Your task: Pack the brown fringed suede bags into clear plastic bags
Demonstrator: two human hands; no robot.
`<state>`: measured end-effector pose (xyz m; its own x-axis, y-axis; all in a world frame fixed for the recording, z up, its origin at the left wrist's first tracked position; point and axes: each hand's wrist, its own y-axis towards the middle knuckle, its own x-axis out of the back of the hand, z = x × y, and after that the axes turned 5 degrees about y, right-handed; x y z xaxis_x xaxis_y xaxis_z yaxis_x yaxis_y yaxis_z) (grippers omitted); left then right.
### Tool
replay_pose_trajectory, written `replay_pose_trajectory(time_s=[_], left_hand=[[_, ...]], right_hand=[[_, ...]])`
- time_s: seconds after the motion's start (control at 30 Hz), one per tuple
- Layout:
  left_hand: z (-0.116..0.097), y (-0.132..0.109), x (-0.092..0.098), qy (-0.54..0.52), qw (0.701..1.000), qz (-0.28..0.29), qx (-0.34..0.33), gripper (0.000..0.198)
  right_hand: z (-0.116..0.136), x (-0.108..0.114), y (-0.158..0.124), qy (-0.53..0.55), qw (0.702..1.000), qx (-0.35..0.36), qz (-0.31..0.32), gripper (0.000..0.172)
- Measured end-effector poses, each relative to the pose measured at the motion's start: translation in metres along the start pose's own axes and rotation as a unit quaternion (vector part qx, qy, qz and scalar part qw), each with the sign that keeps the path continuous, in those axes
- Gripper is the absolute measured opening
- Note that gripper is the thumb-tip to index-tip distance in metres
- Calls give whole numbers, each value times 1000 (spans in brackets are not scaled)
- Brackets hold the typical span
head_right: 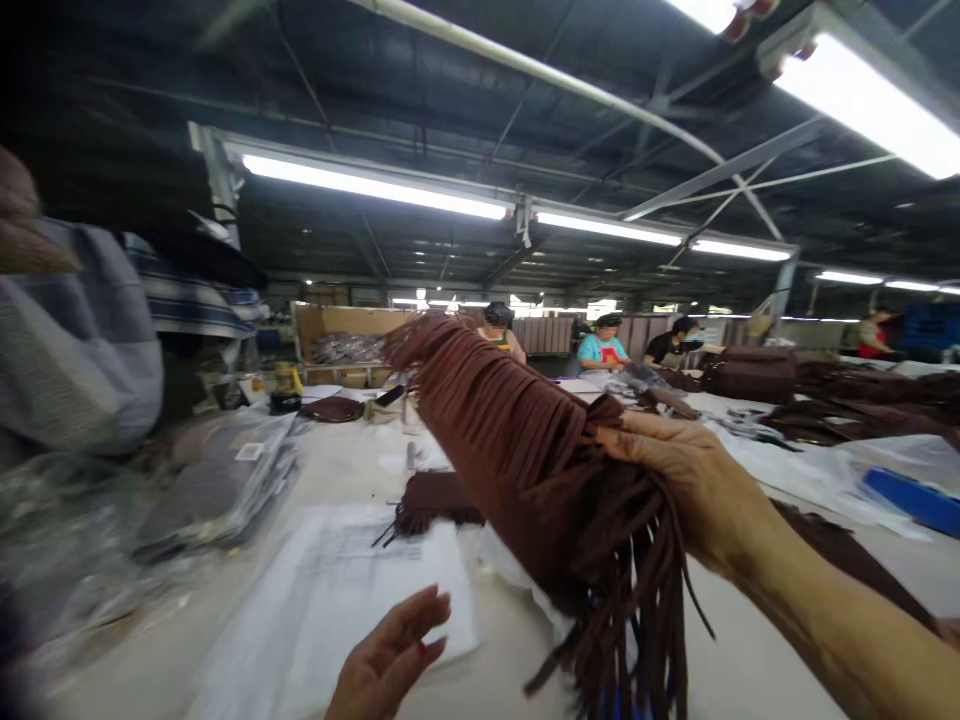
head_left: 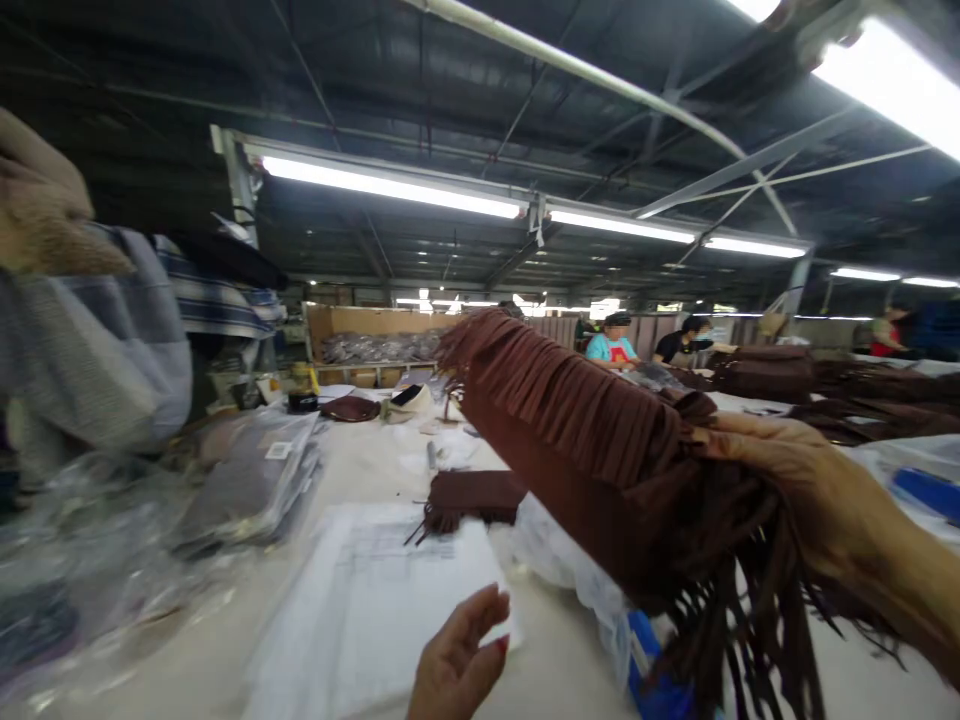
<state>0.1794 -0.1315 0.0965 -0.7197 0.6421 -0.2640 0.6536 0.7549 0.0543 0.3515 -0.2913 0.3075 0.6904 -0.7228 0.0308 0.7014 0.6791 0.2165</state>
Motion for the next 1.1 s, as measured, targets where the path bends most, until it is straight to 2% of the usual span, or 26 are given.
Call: replay_pose_trajectory(time_s=[0.07,0.13,0.23,0.3,0.37,0.43,0.47,0.5,0.53,0.57,0.6,0.63,0.7,0.77,0.83,0.87,0.93,0.97,1.03,1.1], left_hand=[[-5,-6,1,-168,986,19,15,73],[-10,-26,18,-264,963,-1,59,66],[-14,-67,61,-288,943,-82,147,50],[-17,-89,88,-245,943,-140,178,45],[-22,-100,110,-174,955,-164,174,43],[-33,-102,125,-87,973,-141,160,44],[-41,-99,128,-35,980,-115,161,45],[-50,-96,129,23,982,-81,169,45],[-61,-92,126,88,980,-43,176,44],[-73,-86,121,160,972,-5,174,44],[-85,-81,114,238,958,25,159,45],[-96,-75,107,319,938,47,129,48],[-115,-66,92,473,872,87,97,49],[-125,-61,86,576,800,129,108,40],[-124,-63,92,620,759,167,107,34],[-120,-66,99,635,746,175,93,37],[-109,-72,117,676,710,184,74,45],[-102,-75,126,704,683,182,73,45],[-94,-76,138,753,630,175,76,40],[-99,-72,138,780,594,180,79,35]], right_hand=[[-22,-32,-17,56,994,-75,51,38],[-57,-60,-32,70,983,-139,103,41],[-123,-89,-46,19,957,-205,207,38],[-165,-101,-49,-71,943,-178,274,41],[-192,-112,-47,-195,938,-63,281,46],[-196,-126,-42,-296,911,132,257,44],[-190,-135,-41,-321,878,244,257,40],[-179,-144,-40,-333,830,353,275,38],[-164,-153,-40,-335,769,450,306,42],[-148,-163,-41,-336,703,520,350,53],[-131,-173,-42,-336,649,556,395,64],[-117,-182,-44,-338,634,562,410,72],[-99,-195,-44,-388,645,499,430,66],[-97,-198,-42,-469,660,366,459,39],[-109,-192,-38,-503,678,226,486,13],[-118,-187,-37,-488,701,170,491,9],[-139,-175,-36,-424,764,93,477,12],[-150,-170,-37,-395,787,65,470,15],[-167,-160,-40,-347,815,26,463,18],[-176,-153,-41,-296,838,2,459,19]])
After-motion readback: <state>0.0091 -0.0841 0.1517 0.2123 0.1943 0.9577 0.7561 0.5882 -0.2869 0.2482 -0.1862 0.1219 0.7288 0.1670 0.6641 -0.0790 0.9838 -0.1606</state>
